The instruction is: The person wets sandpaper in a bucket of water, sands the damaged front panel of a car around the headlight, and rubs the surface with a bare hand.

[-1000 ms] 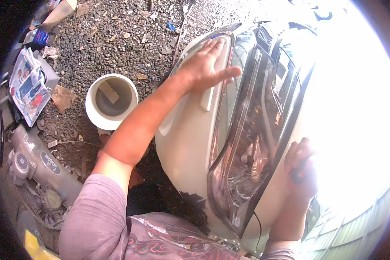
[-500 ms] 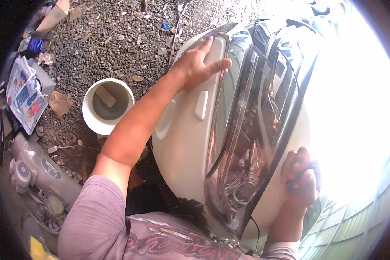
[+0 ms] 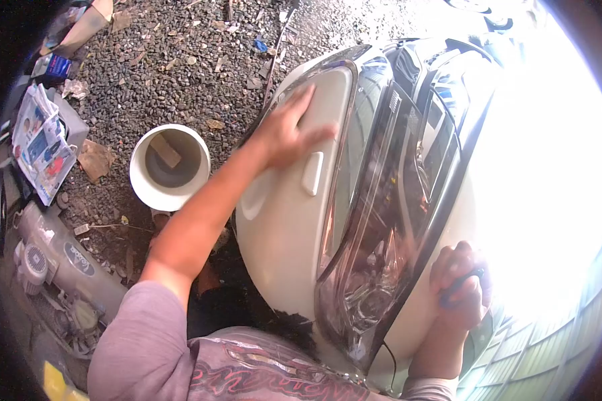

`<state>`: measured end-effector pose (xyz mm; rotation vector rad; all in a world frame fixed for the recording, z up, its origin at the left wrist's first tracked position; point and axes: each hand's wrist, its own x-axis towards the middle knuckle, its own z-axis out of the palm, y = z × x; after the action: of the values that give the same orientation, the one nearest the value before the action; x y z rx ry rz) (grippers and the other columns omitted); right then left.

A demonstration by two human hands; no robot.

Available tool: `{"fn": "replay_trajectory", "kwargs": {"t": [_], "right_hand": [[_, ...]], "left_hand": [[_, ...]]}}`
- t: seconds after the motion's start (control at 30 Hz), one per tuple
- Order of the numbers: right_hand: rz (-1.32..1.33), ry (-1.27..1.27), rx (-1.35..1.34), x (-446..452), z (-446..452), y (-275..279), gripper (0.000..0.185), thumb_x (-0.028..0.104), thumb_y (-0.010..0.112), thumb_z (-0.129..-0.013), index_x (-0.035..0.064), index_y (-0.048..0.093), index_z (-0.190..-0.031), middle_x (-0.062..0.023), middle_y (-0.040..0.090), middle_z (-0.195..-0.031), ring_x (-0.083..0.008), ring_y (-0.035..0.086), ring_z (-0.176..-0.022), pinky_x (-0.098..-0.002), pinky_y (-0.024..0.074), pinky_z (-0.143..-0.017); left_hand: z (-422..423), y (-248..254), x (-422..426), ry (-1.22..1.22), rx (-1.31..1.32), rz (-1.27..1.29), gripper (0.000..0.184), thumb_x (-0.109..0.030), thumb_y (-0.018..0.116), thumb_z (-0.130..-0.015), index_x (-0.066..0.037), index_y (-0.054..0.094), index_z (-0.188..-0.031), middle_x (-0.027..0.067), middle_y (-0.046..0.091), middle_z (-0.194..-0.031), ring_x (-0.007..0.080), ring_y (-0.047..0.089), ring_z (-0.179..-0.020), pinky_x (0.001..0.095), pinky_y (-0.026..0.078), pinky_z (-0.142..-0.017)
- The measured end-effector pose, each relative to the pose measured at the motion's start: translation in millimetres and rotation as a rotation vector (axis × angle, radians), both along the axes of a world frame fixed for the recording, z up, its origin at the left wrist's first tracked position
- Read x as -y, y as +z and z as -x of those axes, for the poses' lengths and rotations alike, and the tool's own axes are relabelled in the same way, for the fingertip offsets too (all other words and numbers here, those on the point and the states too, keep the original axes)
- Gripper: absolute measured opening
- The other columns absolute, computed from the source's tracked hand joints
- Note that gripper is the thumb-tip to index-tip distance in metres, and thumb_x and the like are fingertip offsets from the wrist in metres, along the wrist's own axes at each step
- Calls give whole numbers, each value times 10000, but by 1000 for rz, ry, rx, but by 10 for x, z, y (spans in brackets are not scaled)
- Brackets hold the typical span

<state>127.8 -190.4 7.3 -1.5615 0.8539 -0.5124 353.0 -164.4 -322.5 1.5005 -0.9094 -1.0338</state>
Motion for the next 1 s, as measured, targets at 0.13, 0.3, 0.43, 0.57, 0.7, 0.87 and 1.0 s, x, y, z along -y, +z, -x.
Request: {"fn": "replay_trajectory", "kwargs": {"t": [0.13, 0.3, 0.43, 0.57, 0.7, 0.87, 1.0], "right_hand": [[-15, -18, -13, -25, -13, 6, 265, 184, 674, -1029, -30, 620, -882, -108, 531, -810, -213, 535, -622, -274, 377, -478], [1, 99, -61, 35, 58, 10, 285, 261, 615, -1085, -9, 595, -997, -92, 514, -841, -187, 508, -664, -258, 396, -517], [-44, 106, -44, 58, 50, 21, 283, 279, 609, -1099, 1, 594, -1045, -83, 509, -862, -173, 492, -690, -255, 402, -538], [-56, 112, -20, 52, 69, 6, 278, 268, 629, -1090, -7, 603, -1062, -85, 506, -872, -178, 486, -695, -261, 406, -544], [-65, 92, -18, 44, 125, -2, 261, 253, 634, -1086, -5, 601, -1060, -94, 507, -874, -181, 478, -705, -261, 409, -553], [-89, -67, 45, 102, 355, -2, 201, 163, 630, -1062, 3, 609, -941, -113, 526, -903, -190, 469, -708, -256, 410, -559], [-118, -164, 74, 125, 348, 17, 160, 109, 620, -1034, -1, 623, -918, -117, 525, -910, -196, 463, -707, -257, 408, -560]], "left_hand": [[278, 235, -1034, -132, 57, -77, 1310, -886, 620, -851, 67, 241, -1667, 339, 278, -1706, 425, 264, -1614, 452, 242, -1320], [-3, 153, -34, -40, 37, 59, 1321, -921, 569, -849, 55, 230, -1673, 312, 267, -1721, 418, 244, -1622, 479, 234, -1323], [14, 47, 85, 2, 34, 34, 1307, -925, 544, -858, 28, 211, -1688, 287, 254, -1736, 411, 239, -1625, 480, 236, -1322], [569, 150, -1681, -101, 54, -15, 1335, -872, 672, -819, 37, 213, -1682, 347, 263, -1706, 459, 250, -1610, 500, 268, -1311], [548, 296, -1863, -172, 2, -35, 1323, -859, 676, -830, 46, 214, -1677, 350, 272, -1700, 461, 254, -1608, 499, 250, -1319], [10, -191, 62, 5, -34, 79, 1288, -871, 608, -868, 29, 195, -1692, 344, 247, -1716, 445, 253, -1613, 473, 252, -1310], [258, -212, -755, -35, -28, 85, 1305, -874, 635, -842, 11, 201, -1697, 332, 224, -1729, 433, 235, -1622, 475, 223, -1323]]}}
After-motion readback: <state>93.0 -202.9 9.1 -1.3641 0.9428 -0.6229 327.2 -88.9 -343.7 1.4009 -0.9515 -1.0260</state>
